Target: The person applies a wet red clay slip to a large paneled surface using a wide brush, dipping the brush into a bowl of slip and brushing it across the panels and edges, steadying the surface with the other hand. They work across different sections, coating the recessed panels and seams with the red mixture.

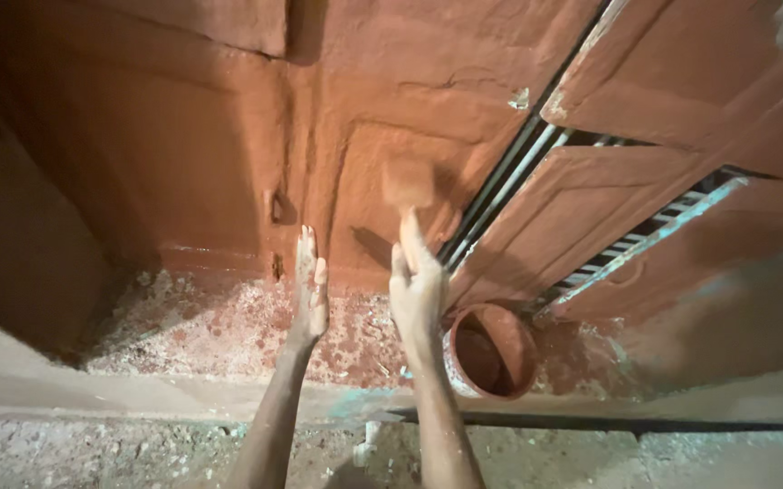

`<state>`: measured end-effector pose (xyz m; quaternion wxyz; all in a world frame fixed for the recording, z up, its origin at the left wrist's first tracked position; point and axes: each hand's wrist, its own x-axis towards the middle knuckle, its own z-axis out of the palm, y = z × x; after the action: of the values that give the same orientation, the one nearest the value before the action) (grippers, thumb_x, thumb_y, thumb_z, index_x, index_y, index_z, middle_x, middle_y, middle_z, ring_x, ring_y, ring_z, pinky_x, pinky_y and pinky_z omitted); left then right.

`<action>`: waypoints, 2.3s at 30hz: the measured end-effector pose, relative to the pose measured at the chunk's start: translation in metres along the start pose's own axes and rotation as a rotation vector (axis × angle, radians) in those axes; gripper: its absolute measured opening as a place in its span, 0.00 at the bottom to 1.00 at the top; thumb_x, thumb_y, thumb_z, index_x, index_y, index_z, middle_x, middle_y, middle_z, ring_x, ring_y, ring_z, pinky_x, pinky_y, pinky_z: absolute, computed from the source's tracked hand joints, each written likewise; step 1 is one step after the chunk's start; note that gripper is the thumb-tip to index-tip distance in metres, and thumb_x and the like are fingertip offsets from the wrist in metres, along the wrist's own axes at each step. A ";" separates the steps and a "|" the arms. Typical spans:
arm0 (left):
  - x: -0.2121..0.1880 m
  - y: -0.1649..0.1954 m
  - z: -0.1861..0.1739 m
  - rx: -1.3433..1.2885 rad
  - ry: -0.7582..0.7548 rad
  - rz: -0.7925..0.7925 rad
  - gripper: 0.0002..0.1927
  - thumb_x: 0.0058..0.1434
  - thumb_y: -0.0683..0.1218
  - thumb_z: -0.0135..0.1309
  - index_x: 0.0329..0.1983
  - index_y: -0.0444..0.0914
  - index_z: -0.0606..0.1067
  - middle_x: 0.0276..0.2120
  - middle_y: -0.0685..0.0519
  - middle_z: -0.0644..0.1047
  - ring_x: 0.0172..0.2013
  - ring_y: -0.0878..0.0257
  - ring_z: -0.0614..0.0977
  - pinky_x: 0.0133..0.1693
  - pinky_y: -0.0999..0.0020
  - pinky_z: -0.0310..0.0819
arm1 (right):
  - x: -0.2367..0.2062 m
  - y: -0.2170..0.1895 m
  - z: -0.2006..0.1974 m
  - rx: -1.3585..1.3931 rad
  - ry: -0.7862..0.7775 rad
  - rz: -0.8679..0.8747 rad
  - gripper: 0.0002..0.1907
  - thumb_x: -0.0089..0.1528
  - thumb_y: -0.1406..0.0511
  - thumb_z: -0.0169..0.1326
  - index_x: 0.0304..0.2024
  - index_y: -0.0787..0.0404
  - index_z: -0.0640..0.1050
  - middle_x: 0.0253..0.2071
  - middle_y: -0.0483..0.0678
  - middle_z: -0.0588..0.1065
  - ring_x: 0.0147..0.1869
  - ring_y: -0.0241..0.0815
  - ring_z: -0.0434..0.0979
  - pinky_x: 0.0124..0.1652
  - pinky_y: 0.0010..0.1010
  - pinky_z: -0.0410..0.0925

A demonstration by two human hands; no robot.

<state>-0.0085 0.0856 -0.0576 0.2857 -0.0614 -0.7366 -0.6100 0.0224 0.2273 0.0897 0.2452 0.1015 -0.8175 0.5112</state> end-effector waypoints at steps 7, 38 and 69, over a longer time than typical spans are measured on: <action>-0.001 -0.006 -0.005 0.042 -0.006 0.030 0.34 0.77 0.57 0.30 0.79 0.34 0.49 0.79 0.42 0.46 0.78 0.48 0.45 0.74 0.56 0.34 | -0.017 0.031 0.031 -0.034 0.048 0.001 0.26 0.67 0.74 0.50 0.69 0.64 0.68 0.66 0.55 0.74 0.59 0.42 0.82 0.57 0.29 0.71; 0.019 -0.044 -0.118 -0.013 0.034 0.042 0.34 0.78 0.58 0.25 0.79 0.33 0.47 0.79 0.42 0.45 0.79 0.50 0.45 0.76 0.56 0.36 | -0.112 0.001 0.161 -0.214 -0.404 0.564 0.26 0.67 0.70 0.50 0.68 0.54 0.69 0.47 0.60 0.81 0.47 0.50 0.84 0.46 0.37 0.73; 0.085 0.038 -0.101 -0.144 0.105 0.251 0.41 0.76 0.68 0.16 0.82 0.38 0.43 0.82 0.47 0.41 0.81 0.52 0.41 0.80 0.52 0.32 | 0.014 -0.015 0.000 1.077 0.312 0.517 0.30 0.69 0.66 0.45 0.75 0.50 0.63 0.23 0.34 0.57 0.19 0.24 0.54 0.15 0.16 0.52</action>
<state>-0.0268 -0.0210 0.0268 0.3927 -0.1411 -0.6614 -0.6232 0.0162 0.2216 0.1083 0.1444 -0.0660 -0.3973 0.9039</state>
